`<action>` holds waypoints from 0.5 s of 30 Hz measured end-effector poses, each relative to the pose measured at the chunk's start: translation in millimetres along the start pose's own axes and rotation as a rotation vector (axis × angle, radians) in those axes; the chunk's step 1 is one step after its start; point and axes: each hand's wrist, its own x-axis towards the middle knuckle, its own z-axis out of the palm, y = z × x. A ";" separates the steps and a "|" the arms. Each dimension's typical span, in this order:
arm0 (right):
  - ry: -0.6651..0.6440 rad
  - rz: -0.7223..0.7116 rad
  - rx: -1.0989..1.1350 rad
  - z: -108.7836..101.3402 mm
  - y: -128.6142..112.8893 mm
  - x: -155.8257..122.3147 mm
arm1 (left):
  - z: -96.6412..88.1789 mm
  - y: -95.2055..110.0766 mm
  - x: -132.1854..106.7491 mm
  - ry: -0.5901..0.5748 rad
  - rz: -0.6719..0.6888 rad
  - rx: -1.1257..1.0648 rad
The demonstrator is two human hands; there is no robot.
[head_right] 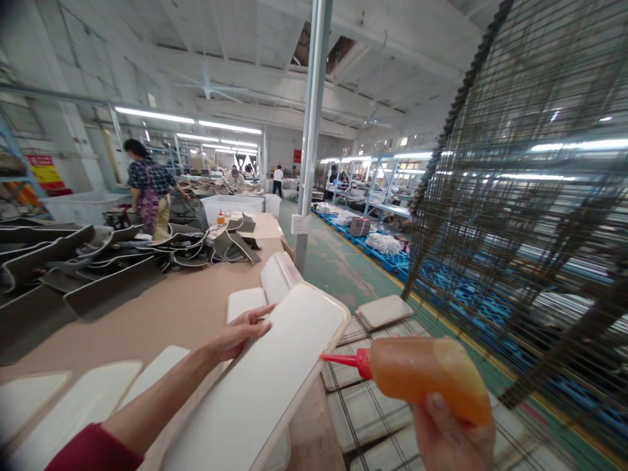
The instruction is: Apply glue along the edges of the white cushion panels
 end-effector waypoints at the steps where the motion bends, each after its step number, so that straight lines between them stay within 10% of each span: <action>1: -0.012 -0.010 0.003 0.8 -1.5 2.2 | 0.3 0.6 -0.2 0.002 -0.003 0.001; 15: -0.065 0.019 -0.056 -22.1 18.4 0.2 | 3.0 -1.0 1.2 -0.016 -0.014 -0.016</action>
